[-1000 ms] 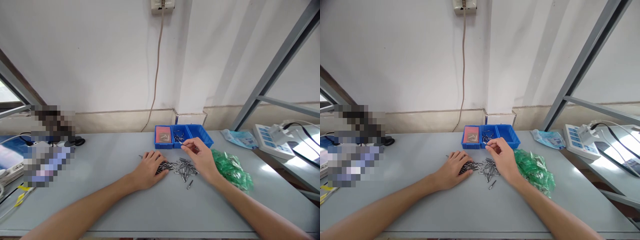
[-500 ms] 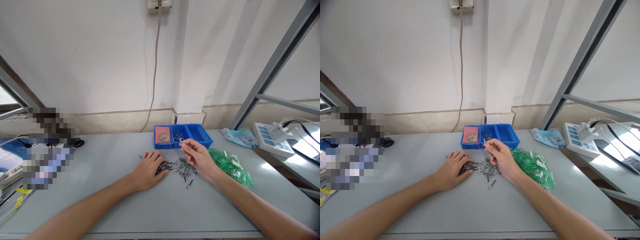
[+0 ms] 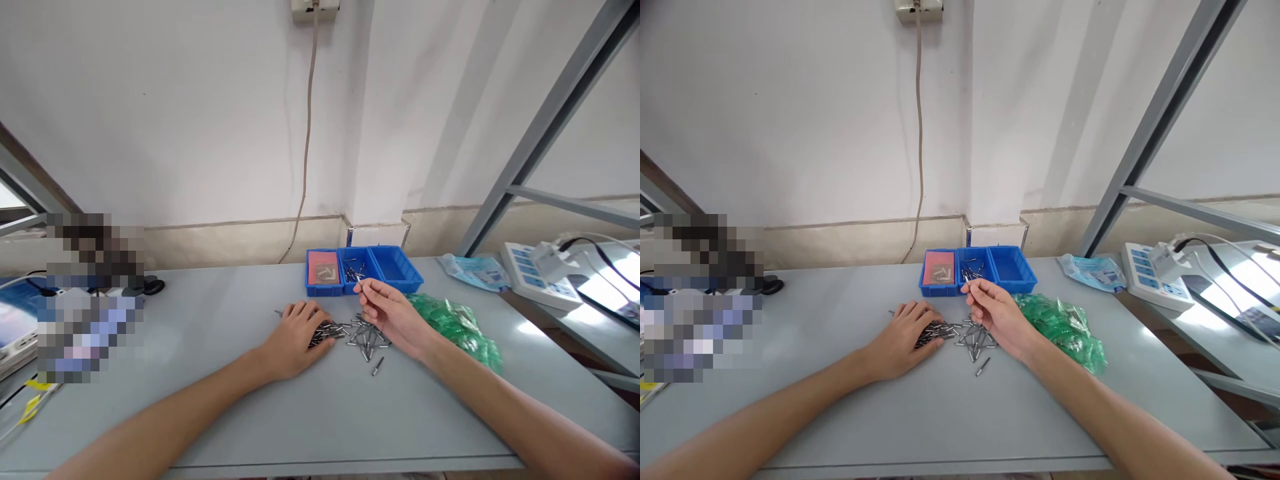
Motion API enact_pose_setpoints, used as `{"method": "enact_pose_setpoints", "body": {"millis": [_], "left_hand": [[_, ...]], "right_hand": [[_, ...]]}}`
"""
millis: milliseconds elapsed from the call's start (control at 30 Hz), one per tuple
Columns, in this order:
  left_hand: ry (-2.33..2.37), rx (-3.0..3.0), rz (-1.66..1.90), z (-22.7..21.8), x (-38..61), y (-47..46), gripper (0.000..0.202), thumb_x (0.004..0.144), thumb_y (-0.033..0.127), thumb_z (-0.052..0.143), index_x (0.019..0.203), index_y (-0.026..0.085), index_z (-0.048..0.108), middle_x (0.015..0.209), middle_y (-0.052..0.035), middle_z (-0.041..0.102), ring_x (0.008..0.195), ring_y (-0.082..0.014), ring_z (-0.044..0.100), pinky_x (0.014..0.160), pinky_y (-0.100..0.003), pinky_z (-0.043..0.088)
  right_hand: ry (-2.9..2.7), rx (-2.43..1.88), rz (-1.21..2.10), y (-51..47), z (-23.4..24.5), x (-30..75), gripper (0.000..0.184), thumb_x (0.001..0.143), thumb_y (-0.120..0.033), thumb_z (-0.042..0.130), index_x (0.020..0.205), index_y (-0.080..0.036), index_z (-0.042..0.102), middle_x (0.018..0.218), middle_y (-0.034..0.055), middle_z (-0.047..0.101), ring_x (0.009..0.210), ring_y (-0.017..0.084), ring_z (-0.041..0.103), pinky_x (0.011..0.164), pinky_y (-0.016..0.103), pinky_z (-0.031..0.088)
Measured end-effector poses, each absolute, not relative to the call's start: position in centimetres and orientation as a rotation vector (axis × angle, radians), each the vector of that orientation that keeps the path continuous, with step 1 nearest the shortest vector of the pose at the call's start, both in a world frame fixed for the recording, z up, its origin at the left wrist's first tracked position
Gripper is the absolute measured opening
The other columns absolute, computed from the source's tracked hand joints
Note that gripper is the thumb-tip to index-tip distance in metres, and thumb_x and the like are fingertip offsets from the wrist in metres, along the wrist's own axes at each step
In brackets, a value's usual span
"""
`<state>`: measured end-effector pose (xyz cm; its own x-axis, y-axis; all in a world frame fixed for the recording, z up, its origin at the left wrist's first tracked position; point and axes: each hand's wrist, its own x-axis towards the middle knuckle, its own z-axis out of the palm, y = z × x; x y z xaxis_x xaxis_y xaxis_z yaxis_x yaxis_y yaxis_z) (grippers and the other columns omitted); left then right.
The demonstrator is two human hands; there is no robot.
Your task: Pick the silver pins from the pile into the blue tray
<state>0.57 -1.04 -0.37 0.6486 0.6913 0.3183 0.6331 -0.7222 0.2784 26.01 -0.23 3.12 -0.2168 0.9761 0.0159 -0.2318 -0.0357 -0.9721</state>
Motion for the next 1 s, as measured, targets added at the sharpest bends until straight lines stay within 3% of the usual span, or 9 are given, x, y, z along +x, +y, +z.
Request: {"method": "enact_pose_setpoints", "body": {"millis": [633, 1000], "left_hand": [[1.112, 2.716, 0.622, -0.33, 0.77, -1.05, 0.024, 0.105, 0.040, 0.061, 0.124, 0.025, 0.059, 0.121, -0.0051, 0.062, 0.109, -0.0269, 0.054, 0.093, -0.044, 0.040], [1.120, 2.713, 0.631, -0.66, 0.70, -0.96, 0.026, 0.104, 0.042, 0.061, 0.124, 0.025, 0.058, 0.122, -0.0060, 0.062, 0.108, -0.0278, 0.053, 0.094, -0.044, 0.039]], "right_hand": [[-1.244, -0.990, 1.378, -0.26, 2.49, 25.79, 0.034, 0.092, -0.054, 0.077, 0.099, -0.021, 0.072, 0.084, -0.0004, 0.057, 0.060, 0.009, 0.041, 0.055, 0.024, 0.035], [-1.388, -1.132, 0.990, 0.20, 2.14, 26.05, 0.039, 0.091, -0.060, 0.073, 0.101, -0.023, 0.069, 0.081, 0.0001, 0.059, 0.060, 0.013, 0.045, 0.056, 0.028, 0.039]]}}
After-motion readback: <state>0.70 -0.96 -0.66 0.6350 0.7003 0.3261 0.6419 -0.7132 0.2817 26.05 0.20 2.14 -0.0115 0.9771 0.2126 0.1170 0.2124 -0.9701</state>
